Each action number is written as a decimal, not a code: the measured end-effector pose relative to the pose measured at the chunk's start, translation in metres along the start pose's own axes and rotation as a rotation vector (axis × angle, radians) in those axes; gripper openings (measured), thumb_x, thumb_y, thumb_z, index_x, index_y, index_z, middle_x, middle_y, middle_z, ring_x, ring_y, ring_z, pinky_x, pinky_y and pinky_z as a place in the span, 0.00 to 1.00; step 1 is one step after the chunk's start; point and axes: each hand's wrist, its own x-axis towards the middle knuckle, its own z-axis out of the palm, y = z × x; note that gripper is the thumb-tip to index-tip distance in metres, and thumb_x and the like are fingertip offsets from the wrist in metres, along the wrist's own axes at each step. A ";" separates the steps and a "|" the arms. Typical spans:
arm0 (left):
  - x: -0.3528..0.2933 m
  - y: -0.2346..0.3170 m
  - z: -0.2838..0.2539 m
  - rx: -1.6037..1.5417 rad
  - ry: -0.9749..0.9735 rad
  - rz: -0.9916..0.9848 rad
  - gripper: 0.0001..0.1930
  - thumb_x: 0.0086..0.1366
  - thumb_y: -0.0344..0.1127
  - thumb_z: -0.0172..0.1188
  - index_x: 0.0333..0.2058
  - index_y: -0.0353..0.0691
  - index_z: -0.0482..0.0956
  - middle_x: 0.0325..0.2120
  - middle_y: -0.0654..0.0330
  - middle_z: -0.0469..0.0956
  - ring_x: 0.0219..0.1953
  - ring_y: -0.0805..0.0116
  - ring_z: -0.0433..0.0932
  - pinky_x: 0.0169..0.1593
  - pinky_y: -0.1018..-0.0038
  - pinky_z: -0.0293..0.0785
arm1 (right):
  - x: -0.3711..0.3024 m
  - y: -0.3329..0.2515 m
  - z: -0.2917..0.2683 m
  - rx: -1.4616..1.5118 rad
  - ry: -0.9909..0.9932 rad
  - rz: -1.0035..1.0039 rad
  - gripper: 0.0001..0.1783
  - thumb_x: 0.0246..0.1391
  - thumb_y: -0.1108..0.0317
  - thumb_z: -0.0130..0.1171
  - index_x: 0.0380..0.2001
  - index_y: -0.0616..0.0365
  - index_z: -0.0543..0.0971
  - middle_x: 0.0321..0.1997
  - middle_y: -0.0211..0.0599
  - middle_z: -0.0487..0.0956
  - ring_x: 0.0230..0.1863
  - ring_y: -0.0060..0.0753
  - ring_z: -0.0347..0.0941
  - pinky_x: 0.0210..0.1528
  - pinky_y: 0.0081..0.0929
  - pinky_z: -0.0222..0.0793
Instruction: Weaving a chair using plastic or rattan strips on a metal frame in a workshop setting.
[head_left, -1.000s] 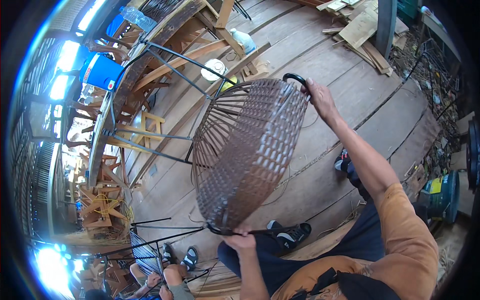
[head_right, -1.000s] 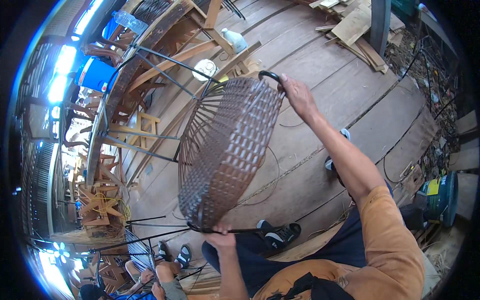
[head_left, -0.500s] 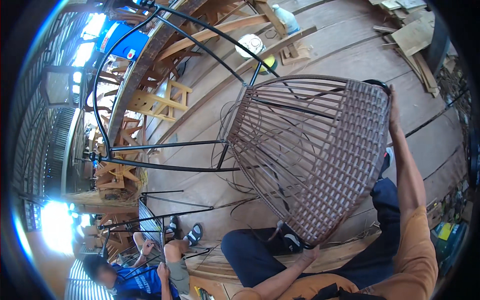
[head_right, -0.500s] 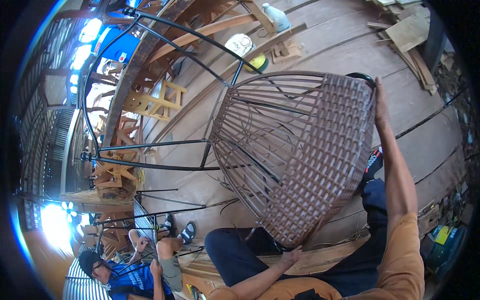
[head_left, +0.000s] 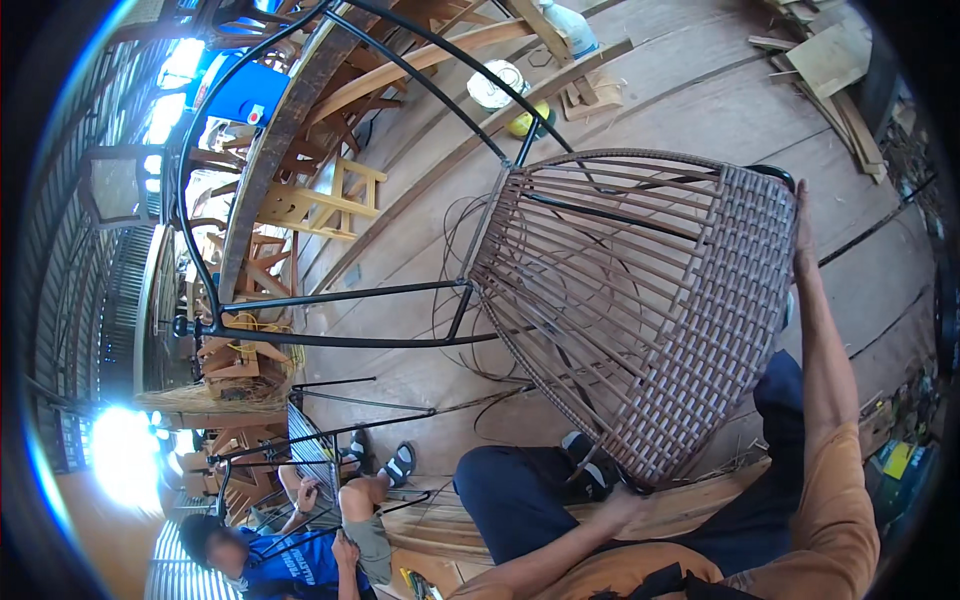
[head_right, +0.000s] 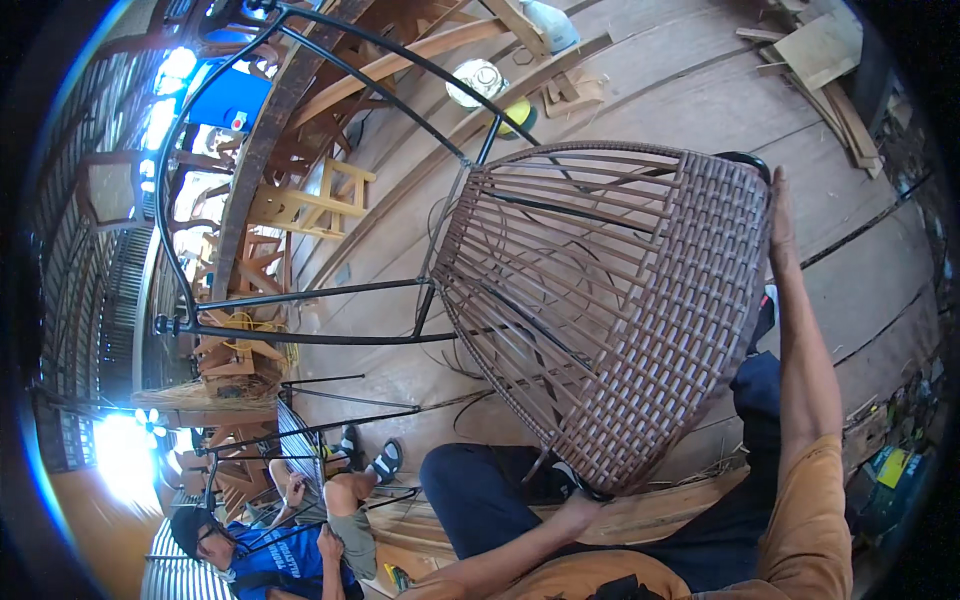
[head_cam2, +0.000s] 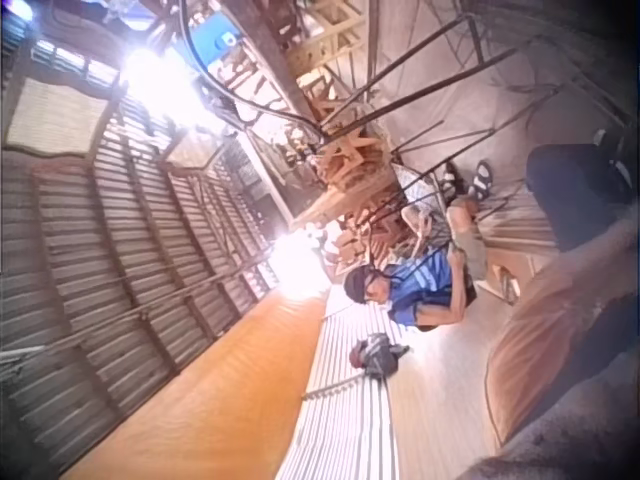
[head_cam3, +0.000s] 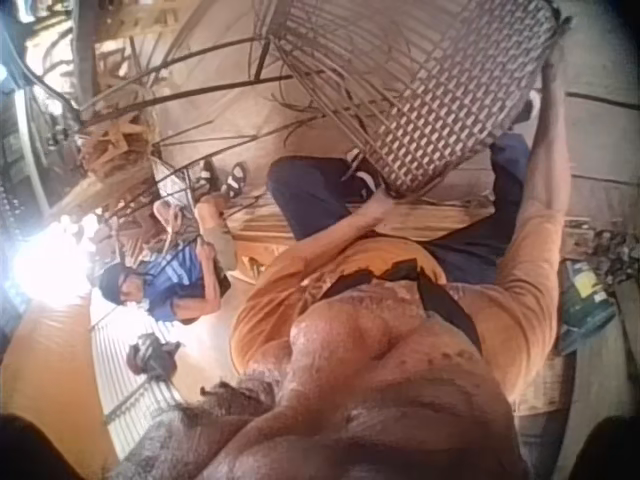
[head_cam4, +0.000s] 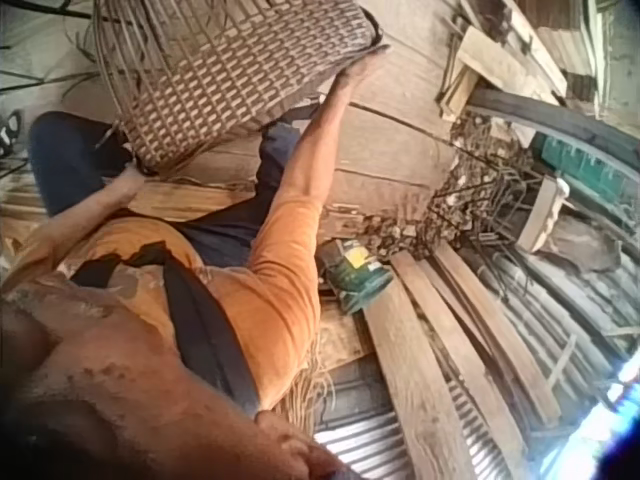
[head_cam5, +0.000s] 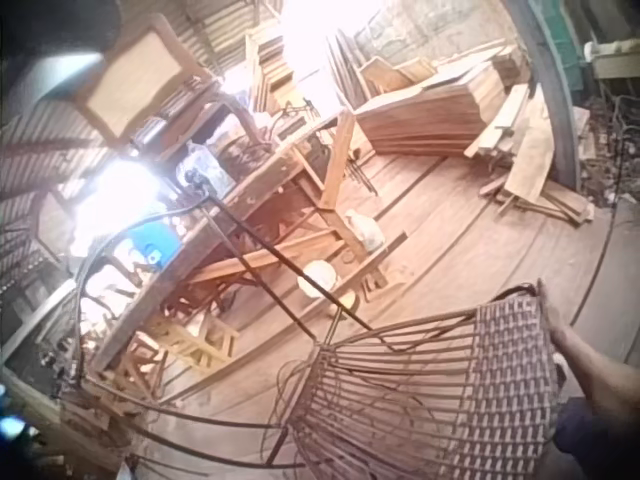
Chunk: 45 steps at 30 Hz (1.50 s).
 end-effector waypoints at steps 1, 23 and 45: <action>-0.019 0.037 -0.021 -0.106 -0.123 -0.087 0.20 0.67 0.39 0.44 0.51 0.29 0.67 0.45 0.55 0.74 0.48 0.68 0.70 0.54 0.73 0.63 | -0.018 -0.010 0.018 -0.210 -0.010 -0.184 0.33 0.62 0.45 0.35 0.49 0.67 0.70 0.48 0.43 0.73 0.52 0.35 0.66 0.57 0.28 0.56; 0.056 0.126 -0.324 -1.140 0.755 0.878 0.24 0.65 0.60 0.39 0.25 0.45 0.65 0.16 0.66 0.65 0.19 0.76 0.63 0.25 0.80 0.62 | -0.451 0.026 0.059 -0.827 -0.556 0.141 0.22 0.53 0.60 0.57 0.45 0.66 0.72 0.36 0.42 0.75 0.39 0.35 0.69 0.45 0.28 0.64; -0.073 0.117 -0.265 -0.899 0.807 0.829 0.29 0.66 0.60 0.31 0.14 0.45 0.57 0.08 0.67 0.56 0.09 0.75 0.56 0.14 0.79 0.52 | -0.443 -0.031 0.020 -0.842 -0.083 0.020 0.13 0.57 0.71 0.46 0.46 0.60 0.66 0.35 0.43 0.74 0.38 0.41 0.72 0.43 0.32 0.65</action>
